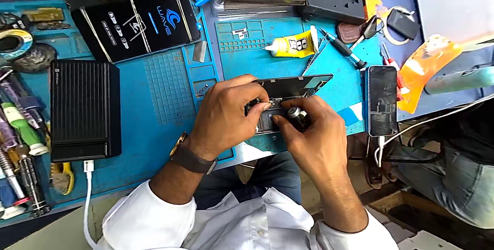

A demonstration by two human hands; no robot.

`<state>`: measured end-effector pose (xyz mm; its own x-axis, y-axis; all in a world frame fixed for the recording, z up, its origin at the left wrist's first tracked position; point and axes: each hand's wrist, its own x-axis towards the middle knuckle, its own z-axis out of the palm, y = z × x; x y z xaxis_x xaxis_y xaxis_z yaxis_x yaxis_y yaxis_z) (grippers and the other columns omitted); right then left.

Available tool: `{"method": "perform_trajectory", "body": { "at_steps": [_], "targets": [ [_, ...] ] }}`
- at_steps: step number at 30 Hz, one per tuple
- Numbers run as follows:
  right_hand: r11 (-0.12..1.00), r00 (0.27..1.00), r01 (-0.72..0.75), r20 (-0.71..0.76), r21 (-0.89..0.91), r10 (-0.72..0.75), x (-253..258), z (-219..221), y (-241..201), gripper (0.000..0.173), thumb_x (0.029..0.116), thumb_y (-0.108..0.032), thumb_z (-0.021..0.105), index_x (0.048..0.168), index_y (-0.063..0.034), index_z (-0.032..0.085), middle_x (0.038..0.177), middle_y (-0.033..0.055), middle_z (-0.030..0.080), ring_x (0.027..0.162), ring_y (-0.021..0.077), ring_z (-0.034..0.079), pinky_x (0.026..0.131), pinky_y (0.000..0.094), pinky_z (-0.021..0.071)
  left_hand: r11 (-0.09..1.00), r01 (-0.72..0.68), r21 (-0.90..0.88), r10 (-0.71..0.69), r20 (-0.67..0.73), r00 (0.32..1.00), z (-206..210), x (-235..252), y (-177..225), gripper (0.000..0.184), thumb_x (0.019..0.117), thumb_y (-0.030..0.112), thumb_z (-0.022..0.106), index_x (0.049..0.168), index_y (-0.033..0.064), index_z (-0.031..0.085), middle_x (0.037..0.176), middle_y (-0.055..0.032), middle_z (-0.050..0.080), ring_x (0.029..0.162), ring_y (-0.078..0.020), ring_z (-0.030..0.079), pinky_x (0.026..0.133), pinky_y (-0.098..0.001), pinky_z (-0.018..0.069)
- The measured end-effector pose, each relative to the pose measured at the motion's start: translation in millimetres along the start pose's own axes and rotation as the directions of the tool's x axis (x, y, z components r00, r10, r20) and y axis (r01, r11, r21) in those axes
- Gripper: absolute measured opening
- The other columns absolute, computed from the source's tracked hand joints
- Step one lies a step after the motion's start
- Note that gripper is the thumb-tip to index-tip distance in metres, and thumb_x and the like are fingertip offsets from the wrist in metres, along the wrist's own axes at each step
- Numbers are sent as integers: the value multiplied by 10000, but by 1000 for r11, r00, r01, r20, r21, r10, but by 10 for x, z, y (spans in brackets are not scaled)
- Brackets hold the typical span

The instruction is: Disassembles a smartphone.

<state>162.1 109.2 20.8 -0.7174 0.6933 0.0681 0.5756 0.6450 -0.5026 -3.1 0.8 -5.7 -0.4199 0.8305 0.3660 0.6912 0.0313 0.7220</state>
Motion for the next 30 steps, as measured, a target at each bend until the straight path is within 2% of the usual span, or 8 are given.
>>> {"method": "perform_trajectory", "body": {
  "at_steps": [17,21,23,30],
  "targets": [
    [997,995,-79,53,-7,79,57,-28,-31,203,884,-323,739,1055,-217,711,933,-59,662,751,97,631,599,371,494,1000,-2,12,2,0,1000,6,1,5,65,904,153,705,899,137,768,958,-8,718,833,-79,668,724,-267,562],
    [994,998,-66,-1,-88,66,58,12,-92,282,895,-447,711,1005,-187,706,876,-26,648,720,147,625,564,403,462,1000,8,21,-8,2,1000,5,4,8,70,908,156,699,904,141,768,960,0,718,832,-75,664,719,-266,557],
    [986,997,-70,-56,-150,62,73,61,-140,328,862,-481,711,938,-162,699,839,-4,645,704,173,632,544,416,452,1000,12,23,-12,3,1000,8,2,4,82,912,160,686,912,144,766,956,5,716,834,-78,662,717,-274,555],
    [964,989,-107,-124,-242,79,95,147,-211,333,849,-469,687,872,-138,655,795,23,617,664,198,621,510,416,414,999,16,29,-16,-4,1000,10,1,6,65,905,161,705,904,142,768,939,3,713,824,-75,660,717,-267,556]
  ]
}}
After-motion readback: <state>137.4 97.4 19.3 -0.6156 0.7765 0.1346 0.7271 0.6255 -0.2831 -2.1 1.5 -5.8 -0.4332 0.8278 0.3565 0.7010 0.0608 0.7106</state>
